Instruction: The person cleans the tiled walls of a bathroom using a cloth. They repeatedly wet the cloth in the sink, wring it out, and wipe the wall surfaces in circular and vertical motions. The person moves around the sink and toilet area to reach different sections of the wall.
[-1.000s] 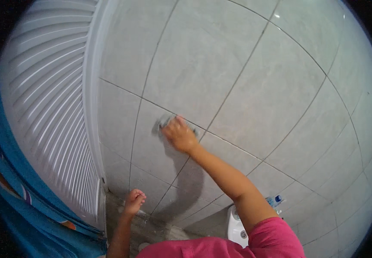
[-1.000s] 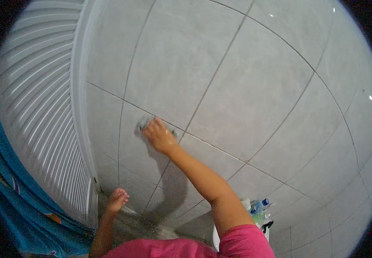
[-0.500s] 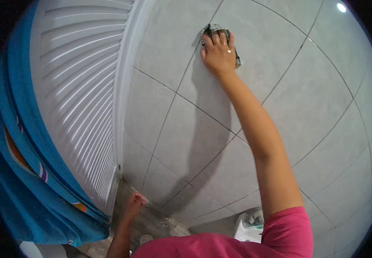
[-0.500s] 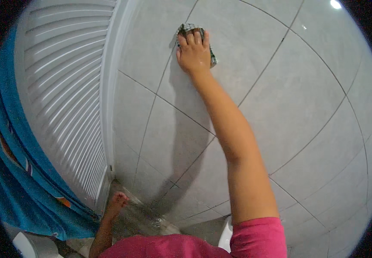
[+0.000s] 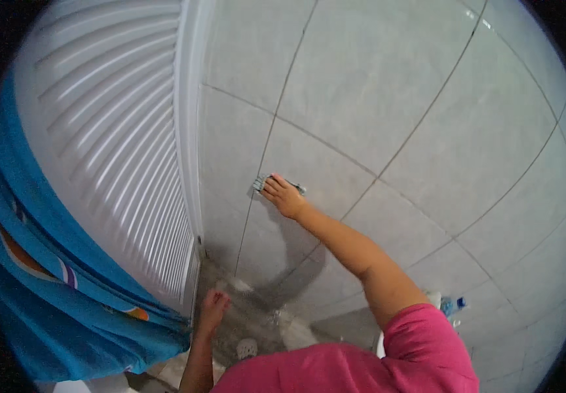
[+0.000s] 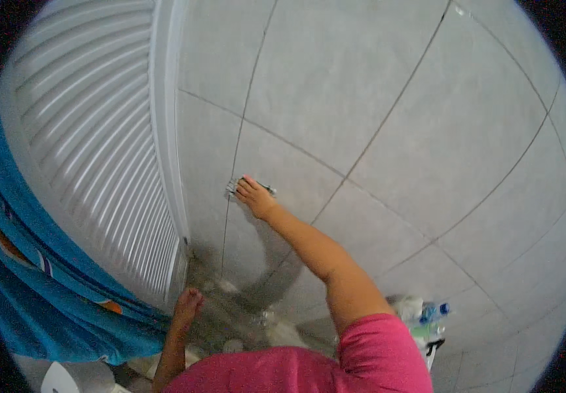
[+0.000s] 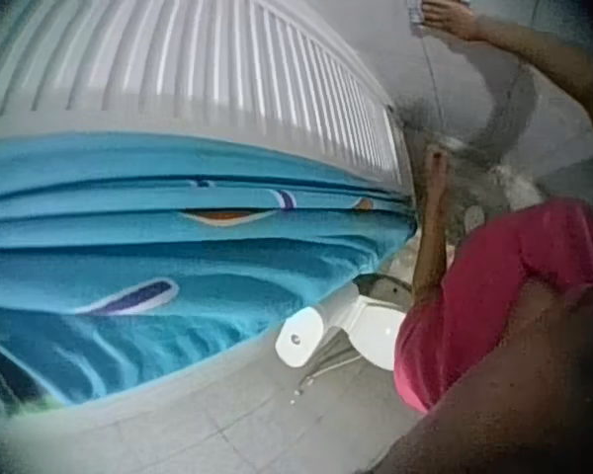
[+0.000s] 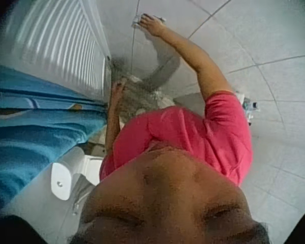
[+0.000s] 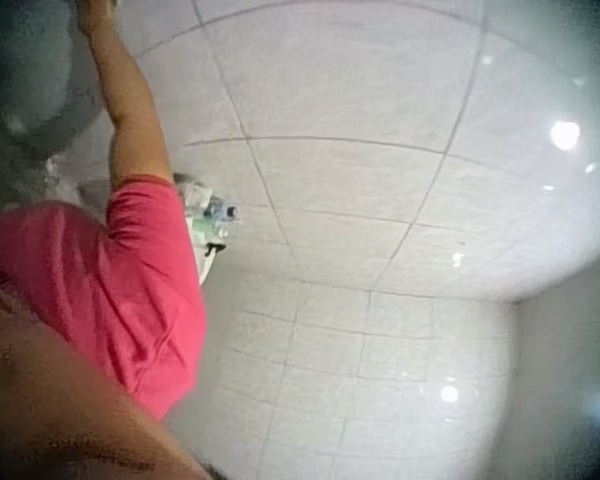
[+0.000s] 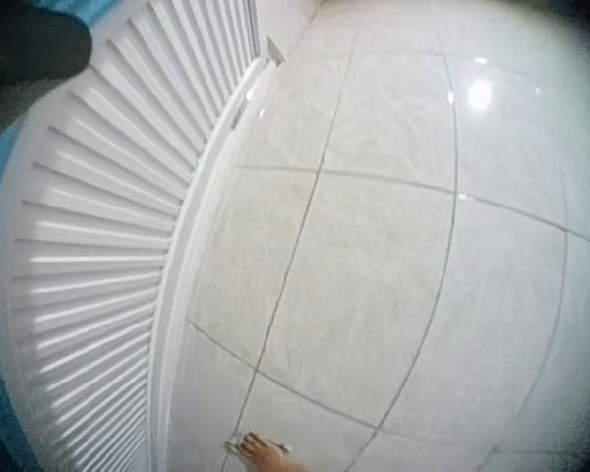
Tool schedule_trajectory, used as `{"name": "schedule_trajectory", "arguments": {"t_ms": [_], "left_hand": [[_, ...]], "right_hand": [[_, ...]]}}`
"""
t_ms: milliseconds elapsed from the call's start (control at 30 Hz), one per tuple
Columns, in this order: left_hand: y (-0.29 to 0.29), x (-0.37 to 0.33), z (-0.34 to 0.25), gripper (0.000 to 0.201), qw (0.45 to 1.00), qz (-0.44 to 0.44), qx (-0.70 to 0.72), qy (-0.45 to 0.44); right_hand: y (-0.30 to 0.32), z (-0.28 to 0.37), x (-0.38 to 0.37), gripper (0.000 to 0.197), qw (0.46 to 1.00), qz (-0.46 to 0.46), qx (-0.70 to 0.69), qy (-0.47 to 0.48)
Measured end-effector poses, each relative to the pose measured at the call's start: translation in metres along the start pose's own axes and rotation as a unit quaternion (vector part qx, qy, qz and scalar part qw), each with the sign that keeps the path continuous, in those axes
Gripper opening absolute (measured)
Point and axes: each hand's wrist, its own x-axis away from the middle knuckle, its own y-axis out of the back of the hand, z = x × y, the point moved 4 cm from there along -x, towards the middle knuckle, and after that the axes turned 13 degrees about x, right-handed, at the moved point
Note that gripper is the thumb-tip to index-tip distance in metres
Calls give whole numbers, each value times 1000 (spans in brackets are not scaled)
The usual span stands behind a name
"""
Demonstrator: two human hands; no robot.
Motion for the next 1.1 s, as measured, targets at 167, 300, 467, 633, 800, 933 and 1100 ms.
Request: {"name": "schedule_trajectory", "arguments": {"t_ms": [167,300,467,633,800,933,1100], "left_hand": [[-20,-6,-2,8,999,39,20,16],[-34,-8,0,7,996,71,-19,44],[-61,-19,2,7,991,128,-23,41],[-91,-20,-2,7,985,160,-28,54],[-97,-15,-9,6,982,169,-47,72],[-97,-18,-7,5,979,162,-92,78],[-105,-15,5,6,973,182,-110,93]], "right_hand": [[0,-18,92,44,999,8,-32,14],[50,-146,133,37,964,-114,-82,-226],[75,-190,181,32,862,-134,-51,-486],[6,-52,168,39,916,-92,-196,-337],[-17,43,208,39,983,-22,-136,-119],[-1,-10,260,36,982,-15,-139,-128],[66,-182,319,31,894,-126,-99,-418]]}}
